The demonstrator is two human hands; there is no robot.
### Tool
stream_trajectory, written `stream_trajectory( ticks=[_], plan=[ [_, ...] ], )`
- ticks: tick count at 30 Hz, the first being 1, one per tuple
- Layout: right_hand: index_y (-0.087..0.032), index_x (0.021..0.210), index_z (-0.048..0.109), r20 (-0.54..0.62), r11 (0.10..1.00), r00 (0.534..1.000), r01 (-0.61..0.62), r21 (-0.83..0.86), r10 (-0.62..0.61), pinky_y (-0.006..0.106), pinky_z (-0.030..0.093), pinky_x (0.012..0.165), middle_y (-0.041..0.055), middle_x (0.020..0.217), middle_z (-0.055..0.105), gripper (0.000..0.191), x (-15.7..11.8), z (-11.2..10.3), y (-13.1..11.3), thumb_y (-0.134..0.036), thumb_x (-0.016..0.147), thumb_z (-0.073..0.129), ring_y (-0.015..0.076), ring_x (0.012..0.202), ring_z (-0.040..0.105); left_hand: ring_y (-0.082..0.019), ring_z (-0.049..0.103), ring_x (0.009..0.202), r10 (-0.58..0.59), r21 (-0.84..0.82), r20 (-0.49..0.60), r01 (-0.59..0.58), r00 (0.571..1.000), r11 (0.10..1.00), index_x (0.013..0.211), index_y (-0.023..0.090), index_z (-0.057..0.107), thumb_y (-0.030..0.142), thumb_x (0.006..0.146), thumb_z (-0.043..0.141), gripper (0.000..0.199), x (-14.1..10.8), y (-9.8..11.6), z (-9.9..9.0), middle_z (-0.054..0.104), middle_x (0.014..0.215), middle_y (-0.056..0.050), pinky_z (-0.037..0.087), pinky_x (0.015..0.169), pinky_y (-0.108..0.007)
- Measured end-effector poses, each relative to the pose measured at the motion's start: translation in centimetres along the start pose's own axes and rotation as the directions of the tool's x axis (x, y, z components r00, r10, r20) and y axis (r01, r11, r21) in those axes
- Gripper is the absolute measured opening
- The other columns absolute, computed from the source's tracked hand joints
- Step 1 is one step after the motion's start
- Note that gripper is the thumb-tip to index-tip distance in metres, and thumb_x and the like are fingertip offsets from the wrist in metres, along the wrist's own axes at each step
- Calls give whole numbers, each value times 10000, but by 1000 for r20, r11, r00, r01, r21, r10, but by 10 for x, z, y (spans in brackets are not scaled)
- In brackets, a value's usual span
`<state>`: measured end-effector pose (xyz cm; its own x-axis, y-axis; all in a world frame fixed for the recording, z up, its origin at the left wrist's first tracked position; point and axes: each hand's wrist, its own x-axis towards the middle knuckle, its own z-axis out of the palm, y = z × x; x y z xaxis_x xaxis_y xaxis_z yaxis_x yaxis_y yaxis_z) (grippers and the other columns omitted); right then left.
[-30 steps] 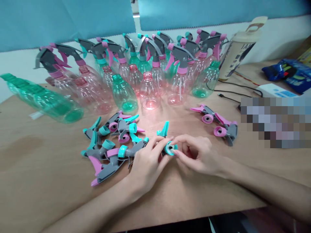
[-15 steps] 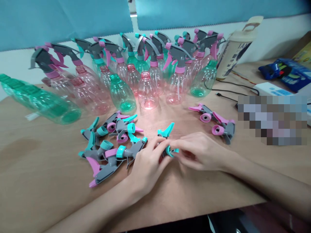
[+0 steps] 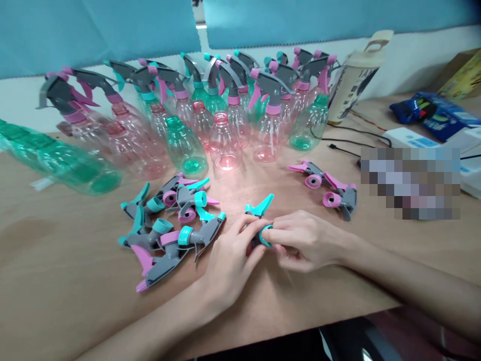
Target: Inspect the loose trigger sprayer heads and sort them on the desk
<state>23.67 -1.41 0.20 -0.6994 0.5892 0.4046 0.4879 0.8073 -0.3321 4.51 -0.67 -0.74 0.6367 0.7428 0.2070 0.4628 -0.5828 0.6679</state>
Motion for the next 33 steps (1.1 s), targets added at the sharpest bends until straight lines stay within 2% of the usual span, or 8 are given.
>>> stream_trajectory(
  ticks=[6,10,15,18,21,25,28,33],
  plan=[
    [-208,658,447,-98,993,995,7,116,4,218,331,490,-48,549,429,132,-4,4,0,-84,699,435,98,498,382,-194,570,946,-2,-19,-34,2,999,1000,1120,234,529,82,855,528,305,1,0,-3,548,1095,-37,495,839,-352],
    [-196,761,511,-135,965,978,-124,230,158,205,383,517,-35,615,527,84,-4,3,-2,-124,744,471,89,526,469,-175,580,877,-13,-40,-47,11,999,999,1128,246,530,69,842,540,337,2,-1,-5,547,1090,-28,507,803,-335],
    [-190,783,512,-67,865,919,-339,370,388,192,419,528,-23,687,582,41,-2,-1,-6,-155,778,534,89,573,545,-162,582,872,-19,-38,-63,17,998,999,1120,245,541,74,830,572,338,3,-2,-6,553,1071,-16,509,800,-307],
    [-190,741,503,-43,846,911,-363,390,411,194,416,531,-32,665,559,74,-1,-2,-8,-166,787,555,85,566,527,-167,587,889,-15,-3,-54,15,998,1000,1127,243,541,78,835,562,336,2,-2,-7,557,1078,-21,511,803,-304],
    [-187,652,460,-49,837,910,-356,415,412,193,405,515,-37,626,522,198,-2,-1,-7,-211,817,566,77,547,496,-180,590,919,-2,31,-54,4,999,1000,1148,244,536,96,843,557,339,1,-3,-6,559,1089,-32,512,800,-308],
    [-197,814,501,-28,717,865,-397,573,501,204,462,549,-5,755,594,100,-2,0,-5,-252,837,581,105,656,579,-173,596,887,-20,38,-91,23,996,999,1117,243,563,133,845,580,295,2,-4,-7,574,1057,-26,516,771,-299],
    [-202,968,521,0,619,826,-423,662,564,214,489,561,11,812,648,192,-2,-1,-3,-282,826,621,118,688,621,-148,595,824,-59,30,-103,62,993,998,1109,256,580,148,844,596,286,4,-5,-8,582,1035,-11,515,737,-277],
    [-155,798,628,9,536,756,-473,699,654,171,407,408,-17,622,638,162,-3,-4,3,-308,784,680,63,441,529,-139,581,813,-50,19,-123,52,991,998,1080,240,583,152,833,620,264,4,-6,-9,577,1014,-5,503,740,-268]
  ],
)
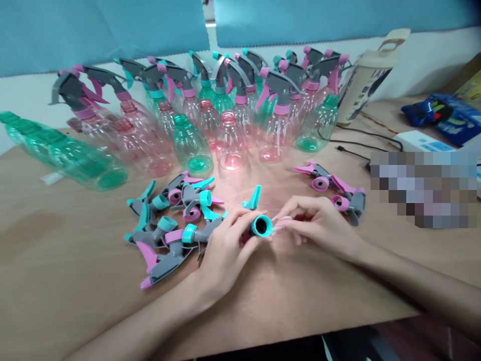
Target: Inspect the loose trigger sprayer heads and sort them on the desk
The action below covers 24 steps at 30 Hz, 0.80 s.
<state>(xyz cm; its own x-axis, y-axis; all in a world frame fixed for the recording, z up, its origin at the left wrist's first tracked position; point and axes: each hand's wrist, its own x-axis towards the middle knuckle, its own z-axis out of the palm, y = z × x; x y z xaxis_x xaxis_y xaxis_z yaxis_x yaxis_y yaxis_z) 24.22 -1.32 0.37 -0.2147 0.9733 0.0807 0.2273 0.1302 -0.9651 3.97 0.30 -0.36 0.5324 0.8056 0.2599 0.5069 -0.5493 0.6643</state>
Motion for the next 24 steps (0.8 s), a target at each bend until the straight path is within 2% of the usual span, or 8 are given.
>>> stream_trajectory(
  ticks=[6,10,13,19,24],
  plan=[
    [-146,682,598,22,987,999,-35,159,31,141,327,305,-47,496,605,210,-3,3,-4,-309,759,707,37,312,459,-140,581,849,24,-22,42,-23,999,999,1102,246,567,144,816,645,313,-2,2,2,563,1037,4,494,758,-257],
    [-151,665,578,35,988,999,-16,156,10,129,345,317,-66,447,573,211,-6,13,-4,-285,805,662,42,321,485,-148,573,881,83,-86,94,-75,992,993,1124,251,553,101,815,630,351,-3,4,5,560,1050,-5,487,738,-251],
    [-153,687,601,22,990,999,43,134,-46,121,351,329,-62,483,587,186,-8,18,-3,-266,833,629,38,344,502,-138,558,874,79,-140,119,-62,990,988,1082,247,565,88,808,634,324,-4,6,7,556,1035,2,475,722,-233],
    [-169,762,662,-12,988,988,153,-32,-153,146,376,376,-42,543,619,201,-9,21,-8,-299,880,565,45,380,518,-123,538,831,42,-234,143,-7,989,972,960,207,595,16,766,640,276,-2,8,7,556,1008,10,458,700,-215],
    [-171,874,665,-5,906,941,324,-272,-338,155,403,454,-35,599,655,223,-12,21,-15,-272,934,476,44,425,527,-118,528,800,11,-269,124,23,992,963,923,185,612,19,754,658,241,-1,9,7,566,962,10,448,677,-209]
  ],
)
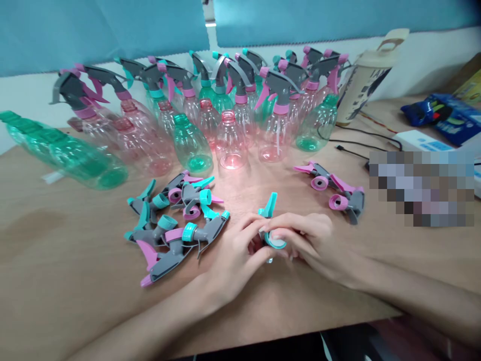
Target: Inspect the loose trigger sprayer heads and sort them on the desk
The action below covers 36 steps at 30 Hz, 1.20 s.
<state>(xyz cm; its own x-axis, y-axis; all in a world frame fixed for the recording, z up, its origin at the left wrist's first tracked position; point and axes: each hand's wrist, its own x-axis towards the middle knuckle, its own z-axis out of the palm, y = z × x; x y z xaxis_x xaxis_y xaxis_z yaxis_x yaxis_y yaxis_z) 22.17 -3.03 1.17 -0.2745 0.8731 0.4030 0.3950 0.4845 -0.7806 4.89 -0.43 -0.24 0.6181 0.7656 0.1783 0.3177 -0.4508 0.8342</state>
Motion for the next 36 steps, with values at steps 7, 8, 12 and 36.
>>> stream_trajectory(
  ticks=[7,8,12,36],
  plan=[
    [-185,964,609,-49,994,999,-6,-112,1,187,407,461,-46,587,608,153,1,-17,5,-294,908,517,73,473,542,-106,542,775,9,52,5,-9,1000,999,1099,250,596,113,786,672,350,-2,0,-2,562,1001,9,467,651,-205],
    [-192,975,600,-76,995,997,-19,-97,12,196,423,485,-40,619,612,134,2,-20,6,-279,878,567,84,516,558,-104,546,774,15,52,3,-15,1000,999,1107,254,593,119,787,674,356,-2,0,-2,561,1006,8,470,644,-201],
    [-204,1037,560,-71,999,997,-11,39,14,229,490,598,-7,801,633,228,6,-29,7,-195,820,629,111,686,596,-99,557,729,25,58,-14,-24,1000,998,1090,250,596,158,781,690,336,-2,-2,-2,557,995,4,484,614,-204],
    [-227,1207,459,265,971,961,134,-196,-79,234,465,684,3,1006,654,496,2,-33,9,-144,747,625,124,831,601,-124,563,775,162,235,0,-157,987,959,1165,213,551,188,844,620,330,-4,-6,-3,561,1035,-31,500,682,-247]
  ],
)
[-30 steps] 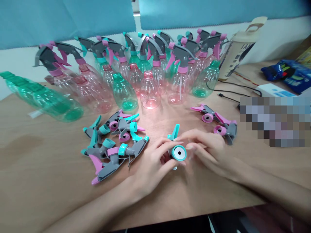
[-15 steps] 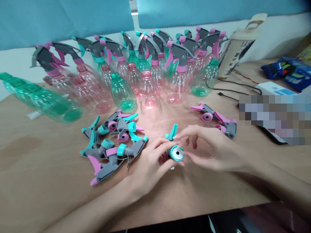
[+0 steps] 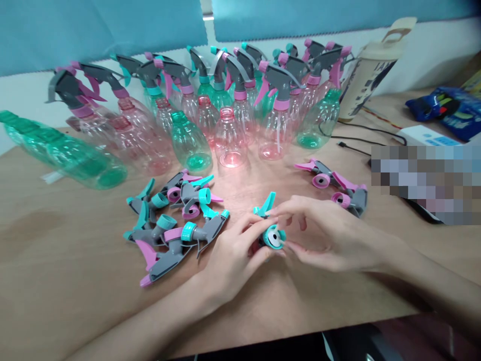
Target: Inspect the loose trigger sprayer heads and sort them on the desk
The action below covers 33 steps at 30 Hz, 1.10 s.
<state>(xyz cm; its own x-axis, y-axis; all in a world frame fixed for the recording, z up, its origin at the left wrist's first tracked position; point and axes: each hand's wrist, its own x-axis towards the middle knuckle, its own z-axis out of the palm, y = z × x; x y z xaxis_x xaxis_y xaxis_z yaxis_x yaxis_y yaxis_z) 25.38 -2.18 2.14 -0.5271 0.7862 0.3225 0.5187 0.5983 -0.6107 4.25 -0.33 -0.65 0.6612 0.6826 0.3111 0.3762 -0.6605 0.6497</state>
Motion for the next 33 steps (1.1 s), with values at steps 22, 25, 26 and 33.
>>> stream_trajectory(
  ticks=[22,25,26,33],
  plan=[
    [-235,1226,445,22,998,999,-35,-57,36,240,476,720,3,1000,656,506,0,2,-3,-115,756,588,134,866,624,-183,597,906,52,156,15,-54,999,986,1199,182,521,210,881,555,321,-1,-1,1,574,1061,-66,537,758,-314],
    [-237,1226,449,30,997,999,-41,-65,43,254,486,708,15,1013,664,510,1,1,-3,-124,751,596,149,859,632,-184,603,898,40,151,21,-43,999,988,1186,191,535,220,879,560,310,-1,-1,1,579,1057,-67,544,751,-318],
    [-239,1225,451,31,997,999,-39,-64,41,260,490,711,19,1022,665,509,1,1,-3,-131,751,600,155,866,634,-184,604,895,40,151,21,-43,999,988,1184,191,537,221,877,563,309,-1,0,1,581,1053,-67,545,750,-319],
    [-243,1232,454,17,996,998,-56,-63,58,282,506,738,27,1039,673,522,1,4,-3,-140,743,603,176,911,644,-192,601,922,50,135,22,-53,998,989,1166,180,544,238,863,595,313,0,-1,2,585,1053,-73,547,761,-324]
  ],
)
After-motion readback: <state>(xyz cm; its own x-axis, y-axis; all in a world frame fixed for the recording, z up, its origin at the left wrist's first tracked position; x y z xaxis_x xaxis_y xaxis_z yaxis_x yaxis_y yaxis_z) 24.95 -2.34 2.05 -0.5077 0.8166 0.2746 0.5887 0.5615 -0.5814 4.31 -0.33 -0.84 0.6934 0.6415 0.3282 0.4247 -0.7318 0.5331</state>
